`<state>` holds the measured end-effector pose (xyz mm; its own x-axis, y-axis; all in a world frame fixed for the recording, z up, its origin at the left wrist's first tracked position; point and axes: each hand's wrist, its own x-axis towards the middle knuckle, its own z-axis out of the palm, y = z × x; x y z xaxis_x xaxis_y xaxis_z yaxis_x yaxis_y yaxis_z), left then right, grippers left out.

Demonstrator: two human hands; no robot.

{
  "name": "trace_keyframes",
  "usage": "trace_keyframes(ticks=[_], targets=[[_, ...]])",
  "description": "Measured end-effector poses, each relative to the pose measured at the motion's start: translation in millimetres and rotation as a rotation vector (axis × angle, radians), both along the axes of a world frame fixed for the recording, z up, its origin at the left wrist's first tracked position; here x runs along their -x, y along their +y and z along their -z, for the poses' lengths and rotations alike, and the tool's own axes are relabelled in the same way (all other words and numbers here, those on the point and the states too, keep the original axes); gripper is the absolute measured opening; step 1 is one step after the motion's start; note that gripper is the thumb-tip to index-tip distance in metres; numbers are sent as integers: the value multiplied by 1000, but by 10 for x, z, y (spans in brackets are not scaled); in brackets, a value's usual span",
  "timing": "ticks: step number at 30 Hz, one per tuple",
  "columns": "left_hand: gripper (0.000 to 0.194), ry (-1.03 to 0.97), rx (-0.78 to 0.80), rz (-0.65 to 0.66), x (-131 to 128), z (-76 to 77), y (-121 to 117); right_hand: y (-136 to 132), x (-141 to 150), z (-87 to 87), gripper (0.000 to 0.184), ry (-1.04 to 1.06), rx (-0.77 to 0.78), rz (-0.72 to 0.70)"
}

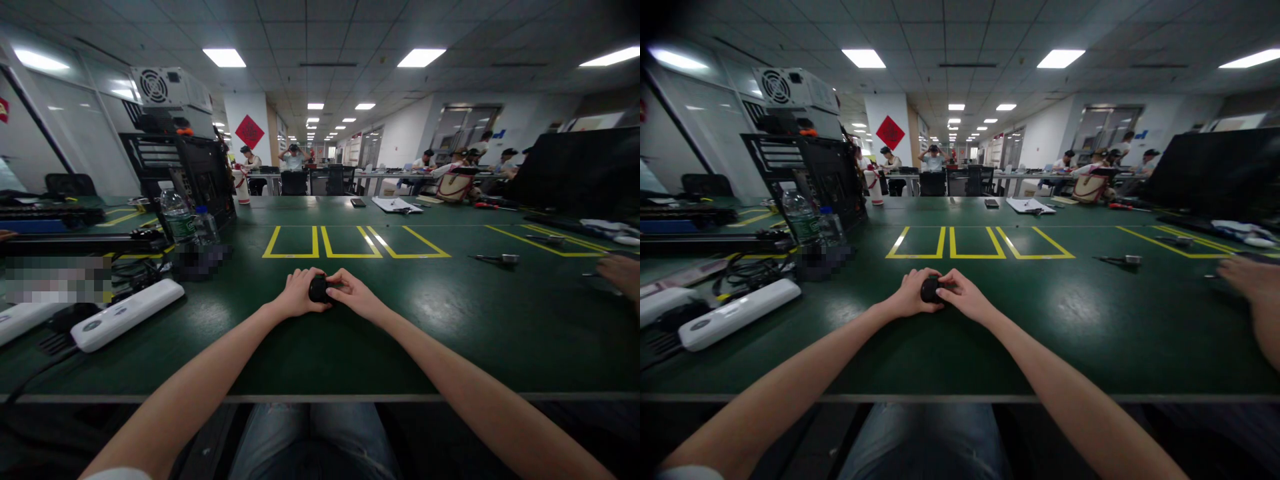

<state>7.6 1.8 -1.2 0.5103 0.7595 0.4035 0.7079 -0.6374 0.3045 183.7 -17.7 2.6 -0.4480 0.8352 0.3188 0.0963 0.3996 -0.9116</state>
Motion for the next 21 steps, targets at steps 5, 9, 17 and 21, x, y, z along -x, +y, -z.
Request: trace_keyframes(ticks=[5, 9, 17, 21], targets=[[64, -2, 9, 9, 10, -7, 0, 21, 6, 8, 22, -7, 10, 36], [63, -2, 20, 19, 12, -23, -12, 13, -8, -2, 29, -37, 78, 35], [63, -7, 45, -8, 2, -36, -23, -32, -1, -39, 20, 19, 37, -2], [63, -8, 57, -7, -3, -44, -28, -15, 8, -34, 18, 21, 14, 22]])
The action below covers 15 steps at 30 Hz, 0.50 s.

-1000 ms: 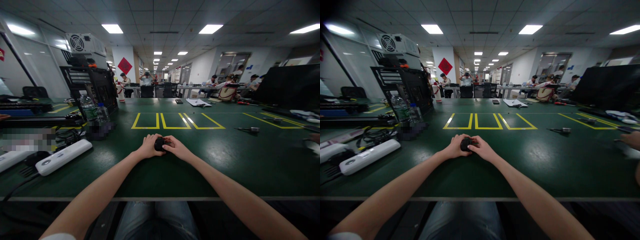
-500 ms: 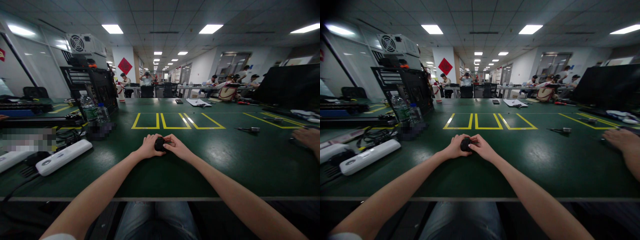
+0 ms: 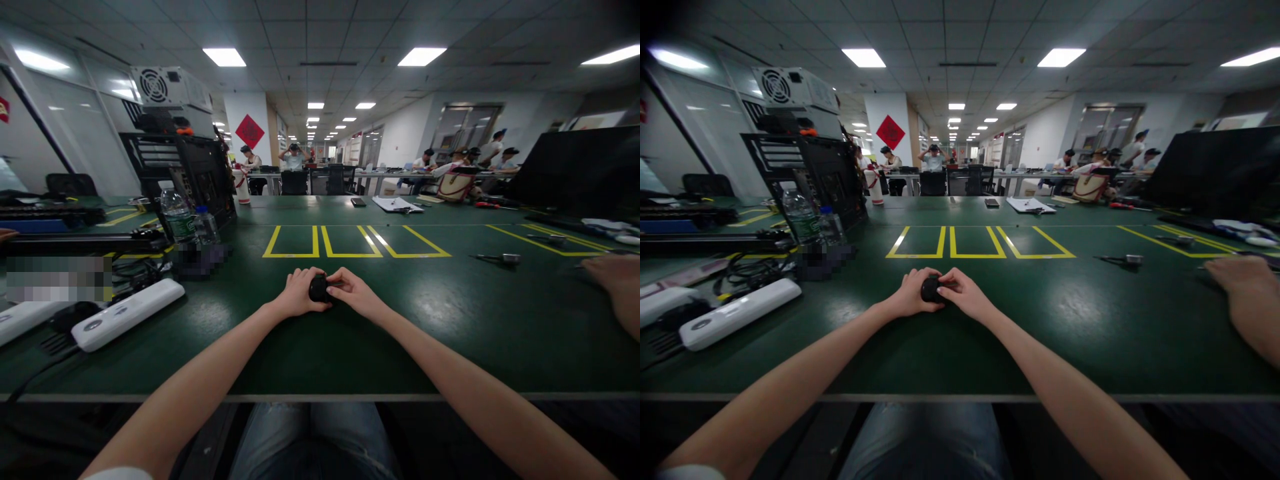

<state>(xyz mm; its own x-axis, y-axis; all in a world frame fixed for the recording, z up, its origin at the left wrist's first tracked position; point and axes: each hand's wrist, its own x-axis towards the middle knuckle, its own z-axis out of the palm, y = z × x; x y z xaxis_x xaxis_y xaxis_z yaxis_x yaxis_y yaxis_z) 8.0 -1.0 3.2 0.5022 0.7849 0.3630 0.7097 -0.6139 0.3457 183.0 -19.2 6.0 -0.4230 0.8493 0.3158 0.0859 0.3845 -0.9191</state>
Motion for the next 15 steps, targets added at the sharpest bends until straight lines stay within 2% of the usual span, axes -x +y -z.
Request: trace_keyframes(ticks=[5, 10, 15], targets=[[63, 5, -20, 0, 1, 14, 7, 36, -10, 31, 29, -46, 75, 25], [63, 3, -39, 4, 7, 27, 10, 18, -18, 30, 29, -9, 52, -47], [64, 3, -19, 9, 6, 7, -1, -3, -1, 10, 20, 6, 17, -12]])
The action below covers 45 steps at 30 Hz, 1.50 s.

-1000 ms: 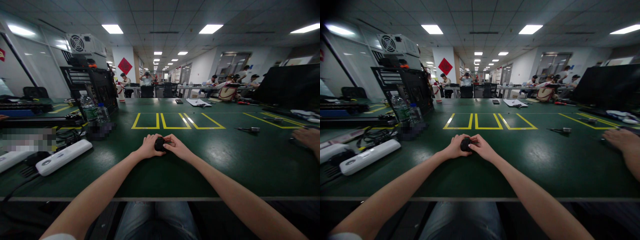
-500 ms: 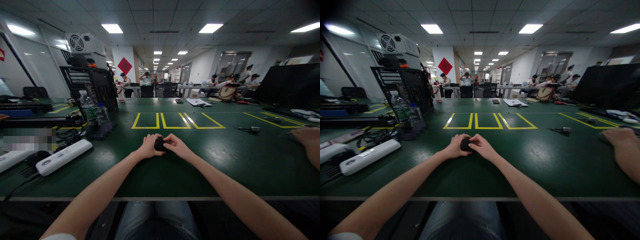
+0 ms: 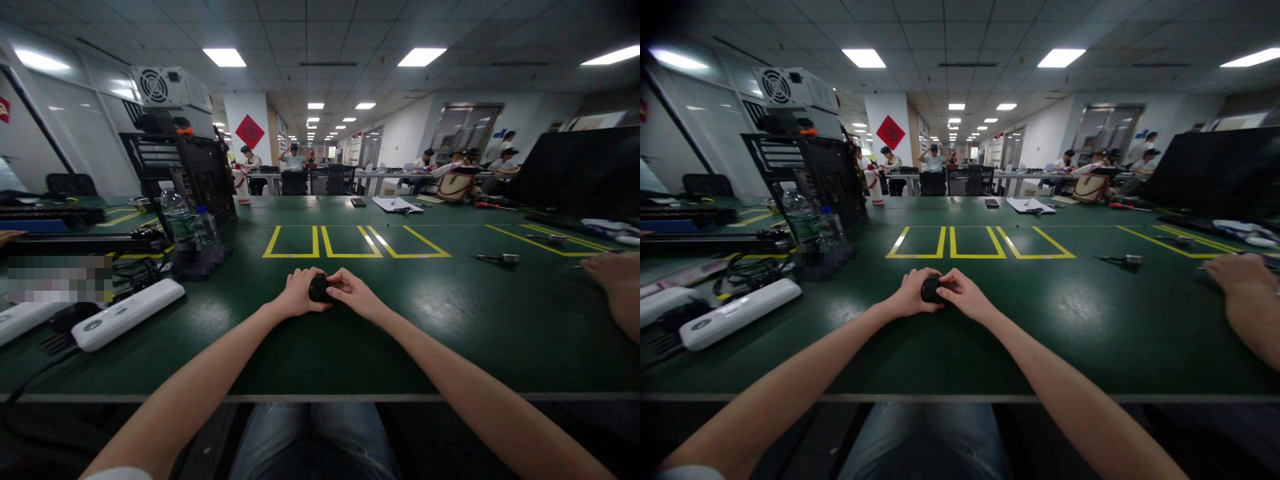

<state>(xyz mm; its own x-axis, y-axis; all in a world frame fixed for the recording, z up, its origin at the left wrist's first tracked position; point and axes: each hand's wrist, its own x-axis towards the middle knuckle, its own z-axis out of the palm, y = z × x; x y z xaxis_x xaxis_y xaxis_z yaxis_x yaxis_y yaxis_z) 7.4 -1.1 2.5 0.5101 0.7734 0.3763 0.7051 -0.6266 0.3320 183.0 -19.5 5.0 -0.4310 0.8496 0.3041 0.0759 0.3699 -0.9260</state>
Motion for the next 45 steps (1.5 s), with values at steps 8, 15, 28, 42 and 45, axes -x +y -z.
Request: trace_keyframes(ticks=[8, 15, 28, 42, 45], targets=[[61, -6, 28, -3, -2, -31, -25, 37, -21, 27, 29, -66, 60, 27], [63, -4, 0, 12, 11, -4, -1, -7, -10, -18, 21, -15, 10, -4], [61, 4, 9, -3, -4, -30, -23, 29, -30, 24, 29, -50, 43, -14], [62, 2, -22, 19, 16, -6, -4, 67, -30, 43, 29, -84, 46, 40], [62, 3, -20, 21, 14, 2, -1, 58, -34, 31, 28, -80, 48, 1]])
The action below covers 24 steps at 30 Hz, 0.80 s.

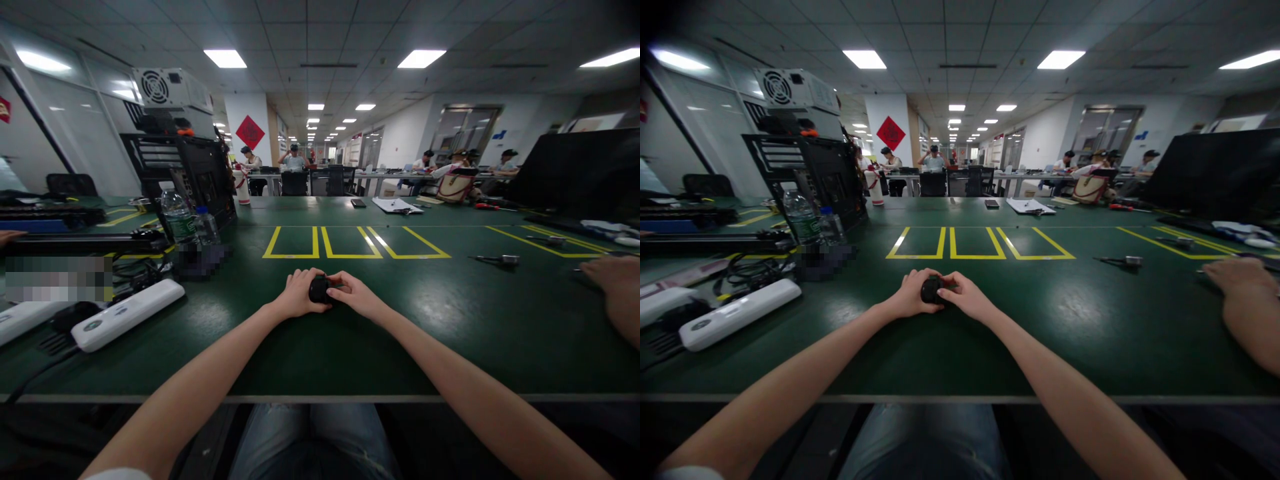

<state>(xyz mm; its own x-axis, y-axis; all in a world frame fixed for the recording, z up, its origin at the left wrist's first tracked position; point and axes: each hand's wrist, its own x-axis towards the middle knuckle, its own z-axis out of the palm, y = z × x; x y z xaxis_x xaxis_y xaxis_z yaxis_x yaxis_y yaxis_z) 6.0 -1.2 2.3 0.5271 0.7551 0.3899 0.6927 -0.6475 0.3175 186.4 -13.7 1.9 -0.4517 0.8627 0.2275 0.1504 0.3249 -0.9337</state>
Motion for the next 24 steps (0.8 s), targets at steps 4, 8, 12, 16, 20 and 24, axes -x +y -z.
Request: trace_keyframes(ticks=[4, 8, 12, 16, 20, 24], targets=[[64, 2, -11, -27, -10, 27, 19, -27, 13, -17, 30, 50, -26, -21], [65, -1, -18, -18, -11, 39, 33, -27, 19, -5, 22, 57, -51, -2], [64, -1, -13, -5, -3, 27, 27, 3, 12, 24, 26, 34, -33, 23], [63, 5, -12, -7, -2, 14, 15, 20, -4, 29, 30, -2, 1, 17], [63, 11, -7, -7, -5, 7, 10, -12, -5, 1, 30, 40, -13, -48], [63, 14, 1, -18, -9, 2, 8, -43, 12, -9, 22, 77, -46, -30]])
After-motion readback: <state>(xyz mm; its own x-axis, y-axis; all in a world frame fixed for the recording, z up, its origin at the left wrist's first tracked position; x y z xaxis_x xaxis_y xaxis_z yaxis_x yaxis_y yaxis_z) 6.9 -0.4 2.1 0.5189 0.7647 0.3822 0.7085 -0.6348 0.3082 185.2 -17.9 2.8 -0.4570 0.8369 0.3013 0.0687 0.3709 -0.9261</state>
